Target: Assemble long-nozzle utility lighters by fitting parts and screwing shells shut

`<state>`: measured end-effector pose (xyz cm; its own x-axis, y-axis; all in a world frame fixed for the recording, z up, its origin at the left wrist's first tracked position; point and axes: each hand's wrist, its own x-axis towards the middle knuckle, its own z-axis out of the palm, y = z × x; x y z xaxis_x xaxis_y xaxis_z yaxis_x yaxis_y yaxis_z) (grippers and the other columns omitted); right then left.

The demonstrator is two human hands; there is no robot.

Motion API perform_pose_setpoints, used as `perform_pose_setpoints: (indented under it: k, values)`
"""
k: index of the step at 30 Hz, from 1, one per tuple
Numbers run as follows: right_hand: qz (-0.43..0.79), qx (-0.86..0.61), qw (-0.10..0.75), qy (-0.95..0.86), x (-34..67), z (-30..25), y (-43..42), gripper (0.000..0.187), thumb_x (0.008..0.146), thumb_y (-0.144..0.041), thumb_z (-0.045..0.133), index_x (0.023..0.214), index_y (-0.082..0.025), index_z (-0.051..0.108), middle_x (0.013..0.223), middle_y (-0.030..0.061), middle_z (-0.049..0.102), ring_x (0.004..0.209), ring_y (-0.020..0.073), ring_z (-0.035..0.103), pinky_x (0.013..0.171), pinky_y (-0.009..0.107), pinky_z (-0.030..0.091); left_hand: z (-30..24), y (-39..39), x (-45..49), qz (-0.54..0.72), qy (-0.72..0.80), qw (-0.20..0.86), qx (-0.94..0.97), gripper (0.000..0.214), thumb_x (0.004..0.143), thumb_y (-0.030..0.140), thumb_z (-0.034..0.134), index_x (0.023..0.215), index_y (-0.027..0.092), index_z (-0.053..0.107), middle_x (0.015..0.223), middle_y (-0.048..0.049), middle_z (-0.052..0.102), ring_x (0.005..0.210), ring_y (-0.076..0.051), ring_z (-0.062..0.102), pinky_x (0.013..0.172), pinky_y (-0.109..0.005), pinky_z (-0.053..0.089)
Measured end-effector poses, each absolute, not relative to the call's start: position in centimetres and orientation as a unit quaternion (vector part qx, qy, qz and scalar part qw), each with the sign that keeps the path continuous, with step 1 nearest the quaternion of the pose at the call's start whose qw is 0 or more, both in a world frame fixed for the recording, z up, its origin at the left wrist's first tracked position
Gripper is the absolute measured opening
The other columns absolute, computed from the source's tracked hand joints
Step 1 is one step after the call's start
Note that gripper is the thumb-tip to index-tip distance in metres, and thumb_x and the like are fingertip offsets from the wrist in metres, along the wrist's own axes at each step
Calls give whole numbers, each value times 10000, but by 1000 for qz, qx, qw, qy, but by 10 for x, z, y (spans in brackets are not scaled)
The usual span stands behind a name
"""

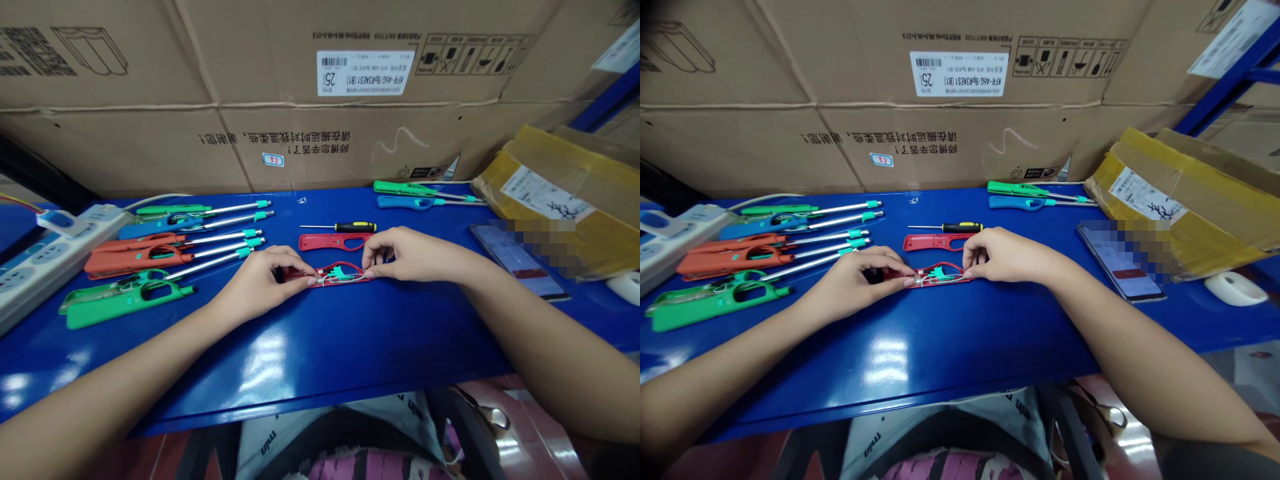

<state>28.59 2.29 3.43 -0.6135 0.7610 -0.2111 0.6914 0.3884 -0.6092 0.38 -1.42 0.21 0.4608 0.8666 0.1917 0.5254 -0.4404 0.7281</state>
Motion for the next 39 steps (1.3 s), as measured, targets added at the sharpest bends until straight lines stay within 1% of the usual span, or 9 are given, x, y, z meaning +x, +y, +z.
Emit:
perform_pose_setpoints:
  k: [4, 6, 9, 12, 14, 18, 27, 32, 39]
  values:
    - [328, -389, 114, -853, 278, 35, 17, 123, 834, -275, 688, 899, -178, 726, 920, 47, 742, 830, 173, 643, 763, 295, 486, 2, -14, 3, 294, 431, 294, 801, 160, 844, 331, 734, 929, 213, 802, 912, -50, 732, 801, -175, 671, 718, -303, 531]
    - [315, -363, 137, -866, 273, 35, 13, 111, 865, -235, 658, 928, -173, 725, 947, 53, 742, 850, 172, 651, 779, 298, 485, 2, -14, 2, 297, 426, 289, 805, 150, 847, 312, 729, 936, 214, 799, 917, -46, 738, 811, -175, 671, 739, -307, 534]
    - [300, -343, 153, -877, 268, 32, 9, 82, 877, -171, 646, 922, -162, 714, 939, 52, 737, 843, 162, 652, 767, 284, 486, 3, -16, 1, 296, 422, 263, 815, 140, 851, 261, 711, 953, 215, 796, 931, -43, 743, 821, -178, 663, 759, -317, 530]
    - [280, -324, 155, -890, 268, 29, 8, 71, 867, -165, 677, 934, -165, 701, 948, 45, 726, 843, 159, 652, 769, 279, 491, 5, -19, 4, 308, 399, 205, 839, 162, 858, 216, 693, 987, 211, 790, 953, -47, 735, 830, -183, 634, 748, -322, 509]
    - [241, -307, 151, -908, 268, 28, 8, 77, 855, -174, 704, 931, -174, 695, 944, 42, 719, 858, 172, 652, 795, 296, 489, 5, -22, 7, 317, 365, 166, 860, 172, 882, 202, 674, 1012, 205, 787, 960, -52, 728, 827, -181, 611, 759, -329, 496]
    - [181, -267, 143, -936, 270, 27, 8, 45, 873, -147, 679, 904, -179, 685, 913, 39, 715, 878, 187, 649, 838, 321, 474, 4, -26, 12, 322, 323, 120, 882, 184, 934, 203, 645, 1056, 196, 782, 969, -63, 720, 854, -183, 600, 797, -344, 484]
    - [113, -227, 114, -961, 267, 27, 5, 111, 942, -188, 590, 916, -184, 698, 895, 48, 731, 870, 204, 644, 859, 351, 473, -6, -25, 13, 287, 316, 75, 901, 181, 945, 270, 665, 1082, 272, 783, 1001, -49, 715, 882, -188, 588, 778, -337, 458]
    - [86, -208, 124, -966, 267, 23, 6, 160, 958, -186, 556, 893, -178, 703, 880, 60, 732, 848, 203, 641, 833, 341, 476, -7, -24, 13, 300, 319, 81, 895, 156, 941, 275, 672, 1047, 249, 784, 973, -48, 725, 867, -184, 595, 784, -336, 468]
    - [97, -197, 147, -964, 265, 17, 7, 149, 952, -175, 553, 904, -170, 694, 873, 66, 724, 817, 190, 629, 775, 309, 475, -5, -23, 14, 330, 314, 97, 885, 100, 915, 251, 700, 963, 209, 778, 910, -45, 739, 819, -175, 610, 786, -329, 493]
